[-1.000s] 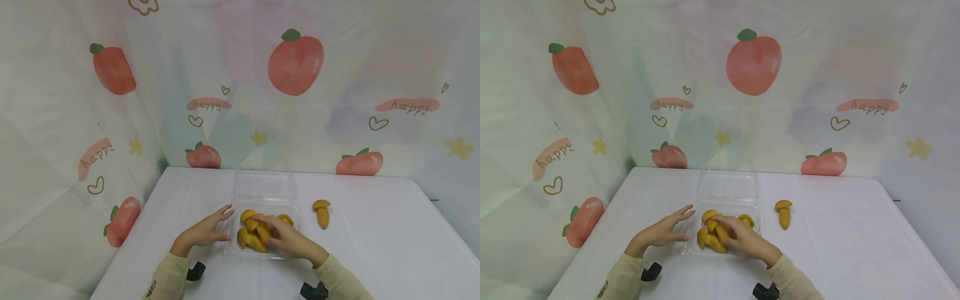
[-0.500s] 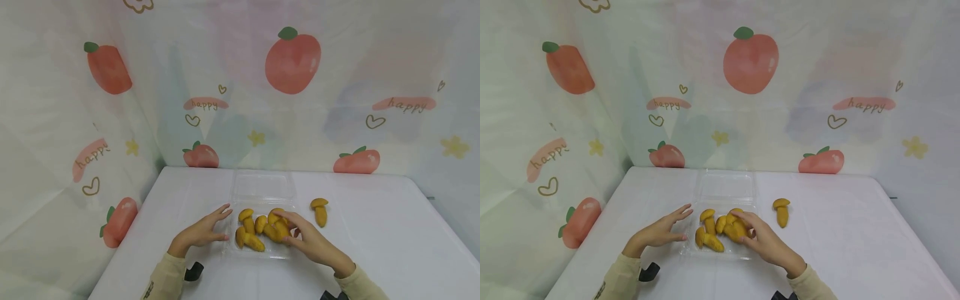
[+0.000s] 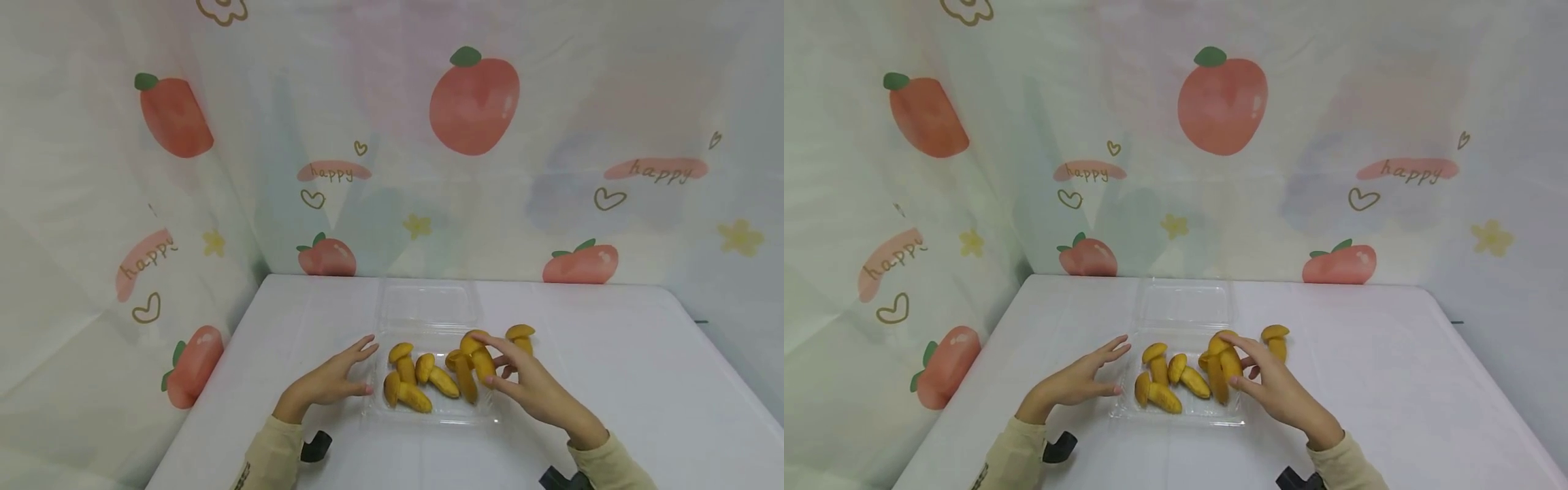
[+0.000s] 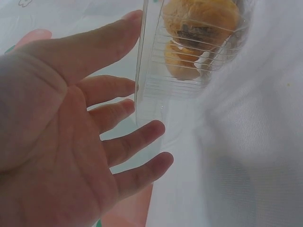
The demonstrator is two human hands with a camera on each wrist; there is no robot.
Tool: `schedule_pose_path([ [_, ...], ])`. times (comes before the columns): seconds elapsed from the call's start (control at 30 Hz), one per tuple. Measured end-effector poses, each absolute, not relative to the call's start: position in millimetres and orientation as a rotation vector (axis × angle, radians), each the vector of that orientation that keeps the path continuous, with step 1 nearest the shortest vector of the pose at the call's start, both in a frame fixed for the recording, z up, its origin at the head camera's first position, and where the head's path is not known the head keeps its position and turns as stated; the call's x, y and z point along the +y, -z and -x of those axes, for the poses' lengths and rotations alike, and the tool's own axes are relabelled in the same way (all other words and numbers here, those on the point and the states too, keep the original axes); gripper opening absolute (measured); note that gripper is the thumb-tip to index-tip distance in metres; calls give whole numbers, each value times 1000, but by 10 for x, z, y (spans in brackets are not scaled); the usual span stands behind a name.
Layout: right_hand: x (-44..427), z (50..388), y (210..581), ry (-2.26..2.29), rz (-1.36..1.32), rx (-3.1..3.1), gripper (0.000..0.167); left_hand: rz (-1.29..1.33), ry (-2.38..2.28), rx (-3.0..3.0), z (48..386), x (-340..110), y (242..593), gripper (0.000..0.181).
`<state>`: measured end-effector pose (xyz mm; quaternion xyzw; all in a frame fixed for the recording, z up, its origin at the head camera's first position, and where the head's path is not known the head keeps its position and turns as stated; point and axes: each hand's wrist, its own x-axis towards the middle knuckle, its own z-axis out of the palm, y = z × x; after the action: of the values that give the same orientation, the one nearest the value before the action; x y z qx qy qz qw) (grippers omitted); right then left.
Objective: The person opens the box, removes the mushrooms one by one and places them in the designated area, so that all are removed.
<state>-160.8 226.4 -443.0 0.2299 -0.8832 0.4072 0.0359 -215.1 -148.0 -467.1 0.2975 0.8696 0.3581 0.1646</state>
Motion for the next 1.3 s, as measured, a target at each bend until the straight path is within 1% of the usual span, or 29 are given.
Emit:
schedule_pose_path([
  [0.17,2357,1644,4410,-1250,-676,-2698,63,-853,-1011,2486,2144,-1496,4669,78],
  [0.4,2512,1682,4415,-1269,-703,-2614,64,-857,-1016,2479,2148,-1490,4668,78],
  [0.87,2789,1791,4402,-1171,-540,-2647,69,-853,-1012,2483,2173,-1479,4673,78],
  [1.07,2886,1829,4444,-1089,-479,-2643,69,-842,-1012,2481,2180,-1478,4688,78],
  [1.3,2994,1878,4530,-1141,-452,-2646,70,-849,-1010,2485,2159,-1482,4680,78],
])
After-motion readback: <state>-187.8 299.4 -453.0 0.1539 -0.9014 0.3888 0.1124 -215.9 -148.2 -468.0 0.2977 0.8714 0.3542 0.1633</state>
